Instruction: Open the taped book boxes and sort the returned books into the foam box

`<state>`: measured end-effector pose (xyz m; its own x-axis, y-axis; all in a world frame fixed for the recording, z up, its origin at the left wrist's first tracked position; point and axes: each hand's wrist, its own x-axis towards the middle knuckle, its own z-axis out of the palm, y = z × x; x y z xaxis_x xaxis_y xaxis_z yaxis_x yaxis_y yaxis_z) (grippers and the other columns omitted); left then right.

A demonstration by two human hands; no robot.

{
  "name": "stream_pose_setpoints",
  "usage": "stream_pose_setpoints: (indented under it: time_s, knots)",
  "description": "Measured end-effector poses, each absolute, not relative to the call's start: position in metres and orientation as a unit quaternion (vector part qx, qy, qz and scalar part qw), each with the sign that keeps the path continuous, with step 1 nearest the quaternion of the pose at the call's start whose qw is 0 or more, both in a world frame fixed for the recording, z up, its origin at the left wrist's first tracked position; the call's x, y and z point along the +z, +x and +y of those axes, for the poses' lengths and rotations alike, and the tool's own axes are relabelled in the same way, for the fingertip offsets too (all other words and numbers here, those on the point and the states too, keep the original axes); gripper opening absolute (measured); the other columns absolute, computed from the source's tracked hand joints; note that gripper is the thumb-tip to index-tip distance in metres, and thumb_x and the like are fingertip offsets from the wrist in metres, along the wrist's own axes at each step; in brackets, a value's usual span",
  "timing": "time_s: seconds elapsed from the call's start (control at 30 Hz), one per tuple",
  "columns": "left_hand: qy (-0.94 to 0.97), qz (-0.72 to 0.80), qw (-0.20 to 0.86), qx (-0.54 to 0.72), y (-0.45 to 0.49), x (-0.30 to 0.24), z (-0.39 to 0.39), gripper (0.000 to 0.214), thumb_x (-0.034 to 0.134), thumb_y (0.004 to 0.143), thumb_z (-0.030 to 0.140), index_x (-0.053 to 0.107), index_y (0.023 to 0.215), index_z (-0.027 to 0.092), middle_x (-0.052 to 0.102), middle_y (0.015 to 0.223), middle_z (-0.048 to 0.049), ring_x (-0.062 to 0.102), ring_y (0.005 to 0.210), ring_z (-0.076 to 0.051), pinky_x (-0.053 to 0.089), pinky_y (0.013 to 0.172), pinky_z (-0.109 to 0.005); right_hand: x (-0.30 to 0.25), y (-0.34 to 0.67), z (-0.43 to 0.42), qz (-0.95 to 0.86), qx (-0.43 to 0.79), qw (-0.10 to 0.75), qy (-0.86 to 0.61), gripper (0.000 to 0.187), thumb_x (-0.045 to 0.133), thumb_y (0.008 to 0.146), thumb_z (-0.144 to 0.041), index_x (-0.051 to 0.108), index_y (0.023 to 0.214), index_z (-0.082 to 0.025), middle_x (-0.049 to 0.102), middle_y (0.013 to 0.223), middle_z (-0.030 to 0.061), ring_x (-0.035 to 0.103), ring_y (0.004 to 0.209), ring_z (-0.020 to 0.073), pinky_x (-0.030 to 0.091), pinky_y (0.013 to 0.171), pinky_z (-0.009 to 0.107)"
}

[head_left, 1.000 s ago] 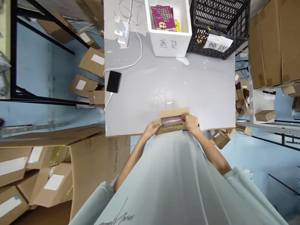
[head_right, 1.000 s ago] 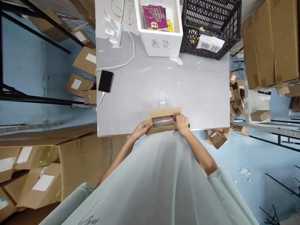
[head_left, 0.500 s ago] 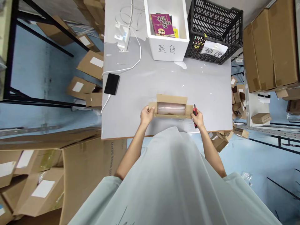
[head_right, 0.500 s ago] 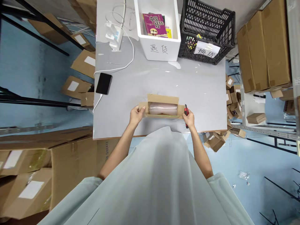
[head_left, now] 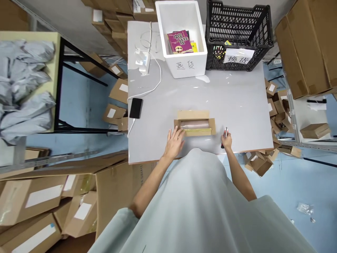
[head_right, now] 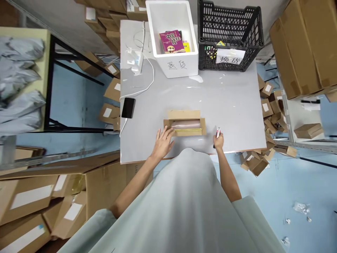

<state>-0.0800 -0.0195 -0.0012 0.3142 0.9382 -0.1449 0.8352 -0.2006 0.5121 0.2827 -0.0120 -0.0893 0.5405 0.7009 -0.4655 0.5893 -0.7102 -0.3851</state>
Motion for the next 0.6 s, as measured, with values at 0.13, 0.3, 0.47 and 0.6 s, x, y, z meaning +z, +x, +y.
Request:
stream_pose_setpoints:
  time_s: [0.13, 0.3, 0.47, 0.6]
  knots:
    - [0.754, 0.603, 0.238, 0.106, -0.075, -0.009, -0.022, 0.052, 0.051, 0.102, 0.018, 0.063, 0.153, 0.019, 0.070, 0.140, -0.0196, 0.054, 0.152, -0.036, 0.025, 0.139, -0.065, -0.098, 0.288, -0.017, -0.378, 0.290, 0.058, -0.878, 0.047, 0.058, 0.095, -0.027, 0.062, 0.139, -0.009, 0.065, 0.139, 0.0254, 0.073, 0.109, 0.0302, 0.054, 0.097, 0.037]
    - [0.772, 0.583, 0.228, 0.110, -0.075, -0.010, -0.024, 0.034, 0.047, 0.104, 0.016, 0.078, 0.114, 0.026, 0.073, 0.112, -0.0124, 0.067, 0.124, -0.031, 0.030, 0.138, -0.063, -0.100, 0.294, -0.016, -0.425, 0.268, 0.010, -0.865, 0.038, 0.052, 0.104, -0.024, 0.064, 0.136, -0.008, 0.066, 0.141, 0.0259, 0.064, 0.131, 0.0323, 0.049, 0.107, 0.035]
    - [0.775, 0.562, 0.262, 0.124, -0.067, -0.007, -0.031, 0.021, 0.063, 0.105, 0.042, 0.077, 0.103, 0.026, 0.073, 0.112, -0.0121, 0.066, 0.125, -0.033, 0.027, 0.139, -0.065, -0.097, 0.303, -0.006, -0.443, 0.259, -0.021, -0.858, 0.036, 0.054, 0.105, -0.023, 0.066, 0.134, -0.006, 0.069, 0.139, 0.0265, 0.062, 0.135, 0.0334, 0.047, 0.110, 0.036]
    - [0.758, 0.578, 0.271, 0.135, -0.062, -0.008, -0.031, 0.027, 0.055, 0.109, 0.036, 0.080, 0.103, 0.025, 0.074, 0.121, -0.0145, 0.062, 0.139, -0.035, 0.025, 0.139, -0.067, -0.083, 0.309, 0.008, -0.443, 0.248, -0.042, -0.861, 0.039, 0.059, 0.101, -0.024, 0.067, 0.133, -0.002, 0.068, 0.138, 0.0307, 0.064, 0.132, 0.0373, 0.050, 0.108, 0.041]
